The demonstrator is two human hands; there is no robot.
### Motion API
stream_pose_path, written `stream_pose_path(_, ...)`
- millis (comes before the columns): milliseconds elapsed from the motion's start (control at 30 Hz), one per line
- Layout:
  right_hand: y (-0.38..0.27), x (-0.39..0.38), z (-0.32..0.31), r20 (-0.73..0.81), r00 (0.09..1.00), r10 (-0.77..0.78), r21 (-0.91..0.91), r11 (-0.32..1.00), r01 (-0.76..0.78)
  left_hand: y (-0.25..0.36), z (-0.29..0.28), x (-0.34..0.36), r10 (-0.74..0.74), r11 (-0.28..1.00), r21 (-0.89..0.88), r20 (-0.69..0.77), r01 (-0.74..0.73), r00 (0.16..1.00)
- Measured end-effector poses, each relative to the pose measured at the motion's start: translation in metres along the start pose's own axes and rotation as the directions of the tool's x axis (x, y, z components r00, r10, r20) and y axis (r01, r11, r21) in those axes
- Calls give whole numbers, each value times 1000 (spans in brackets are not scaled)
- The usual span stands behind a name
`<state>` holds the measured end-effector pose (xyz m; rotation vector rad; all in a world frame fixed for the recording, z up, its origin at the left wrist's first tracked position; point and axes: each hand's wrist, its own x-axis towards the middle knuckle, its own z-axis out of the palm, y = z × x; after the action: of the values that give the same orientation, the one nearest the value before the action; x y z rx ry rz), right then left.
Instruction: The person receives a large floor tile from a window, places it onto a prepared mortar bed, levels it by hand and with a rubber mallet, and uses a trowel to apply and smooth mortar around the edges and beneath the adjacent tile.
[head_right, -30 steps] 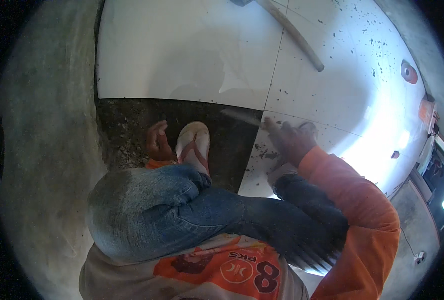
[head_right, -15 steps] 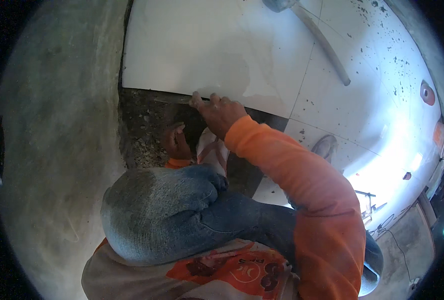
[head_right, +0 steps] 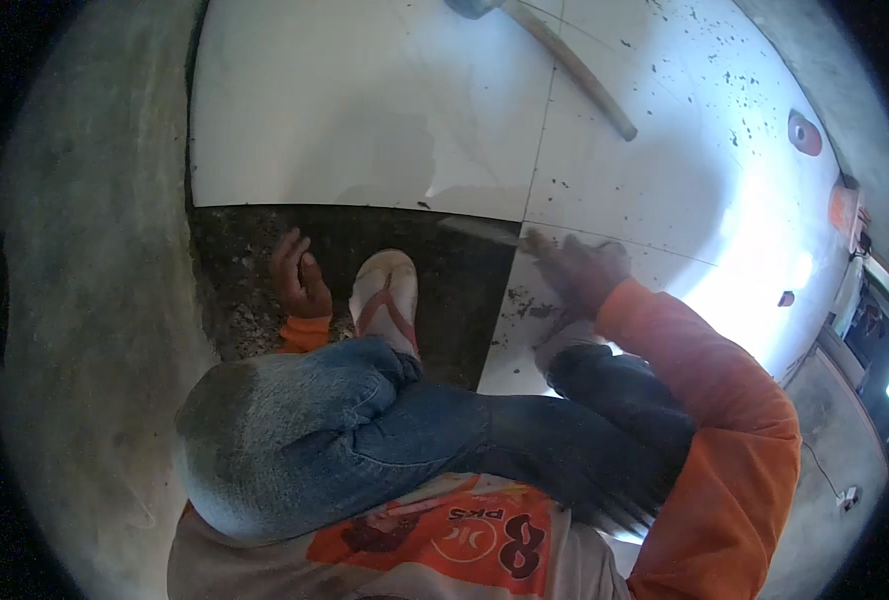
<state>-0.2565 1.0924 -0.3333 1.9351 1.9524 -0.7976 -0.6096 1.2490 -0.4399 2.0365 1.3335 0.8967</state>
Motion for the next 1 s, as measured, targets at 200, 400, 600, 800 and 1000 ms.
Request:
stream_pose_path(200, -35, 44, 1, -127, 991, -46, 131, 989, 63, 5, 29, 23, 201, 948, 232, 96, -218, 975)
stream_pose_path(400, -46, 23, 4, 80, 996, 38, 234, 971, -56, 14, 27, 22, 223, 885, 357, 235, -298, 946)
stream_pose_path(600, -38, 22, -14, 158, 985, 71, 239, 965, -108, 14, 23, 13, 244, 893, 285, 345, -349, 906)
stream_pose_path(800, -19, -9, -2, -63, 997, 51, 102, 994, -45, 25, 37, 6, 191, 921, 270, 313, -280, 930)
stream_pose_path(1000, 0, -9, -10, 107, 991, 76, 25, 997, -79, 30, 38, 9, 210, 910, 276, 339, -310, 917)
